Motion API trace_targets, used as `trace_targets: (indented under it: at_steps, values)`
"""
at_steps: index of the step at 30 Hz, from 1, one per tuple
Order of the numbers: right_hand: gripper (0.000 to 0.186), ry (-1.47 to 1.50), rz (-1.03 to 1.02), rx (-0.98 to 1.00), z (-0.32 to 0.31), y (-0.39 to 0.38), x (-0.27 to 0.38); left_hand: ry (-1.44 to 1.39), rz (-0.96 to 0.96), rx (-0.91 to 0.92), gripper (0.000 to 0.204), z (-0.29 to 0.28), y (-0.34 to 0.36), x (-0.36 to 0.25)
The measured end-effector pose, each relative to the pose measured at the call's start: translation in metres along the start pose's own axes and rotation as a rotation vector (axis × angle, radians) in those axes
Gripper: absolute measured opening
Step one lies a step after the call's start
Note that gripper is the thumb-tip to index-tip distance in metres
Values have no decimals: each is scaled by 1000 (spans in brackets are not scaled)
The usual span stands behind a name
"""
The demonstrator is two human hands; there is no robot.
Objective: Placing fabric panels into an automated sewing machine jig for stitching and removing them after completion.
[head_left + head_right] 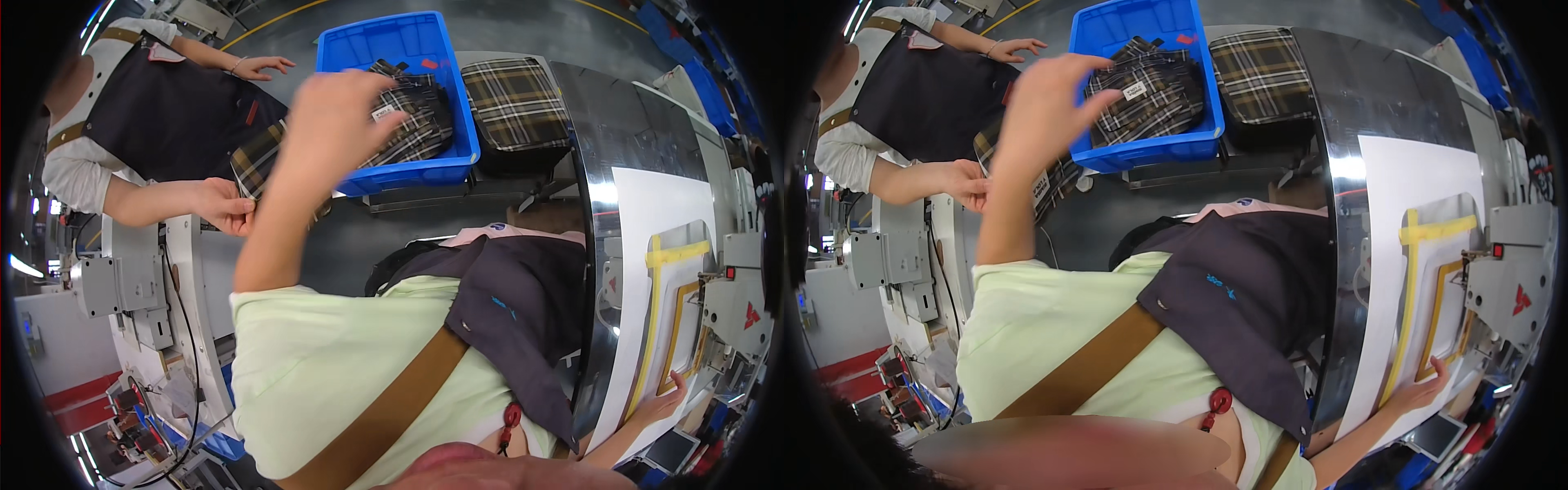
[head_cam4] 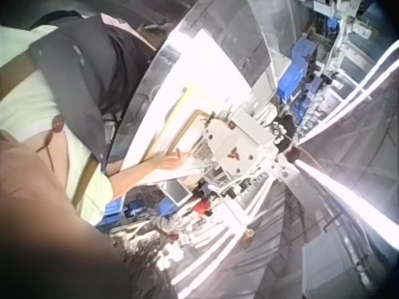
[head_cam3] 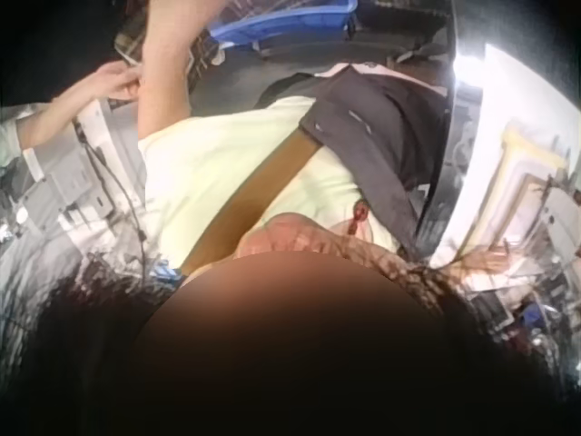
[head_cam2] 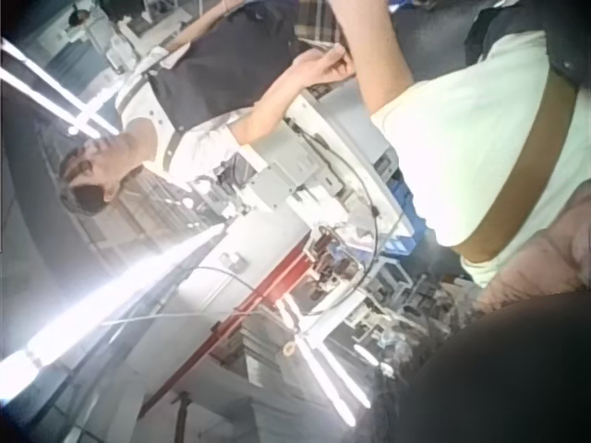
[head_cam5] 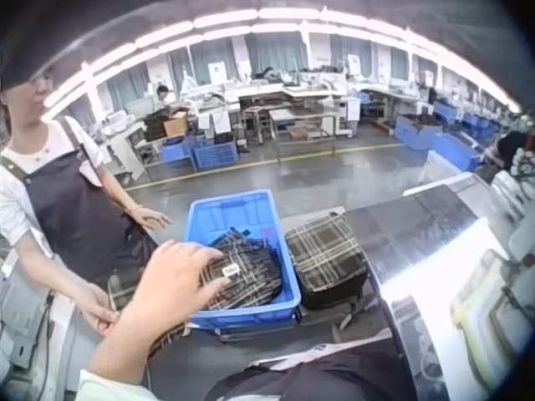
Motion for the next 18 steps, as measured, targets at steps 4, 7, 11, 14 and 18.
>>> trace_targets:
  at_steps: [4,7,11,14,18]
  values:
    - [52,27,10,5,5,6,-2,104,-423,449,53,0,-57,122]
    - [50,56,47,3,7,8,-5,-14,-401,1021,47,47,-80,132]
    - [51,41,81,-19,5,7,0,-735,-78,661,18,28,-55,73]
    - [47,75,-1,-32,4,4,-1,-1022,60,415,25,-12,-23,36]
    - [43,162,-66,-3,3,1,12,-1218,348,174,27,-61,18,-28]
Point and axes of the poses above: each hand's wrist, its own y-axis towards the middle knuckle, its own z-axis out of the palm, x = y × z, the point moved 9 cm from there along y, towards the middle knuckle, and after that the axes turned 14 degrees about x, right-handed, at the moved point
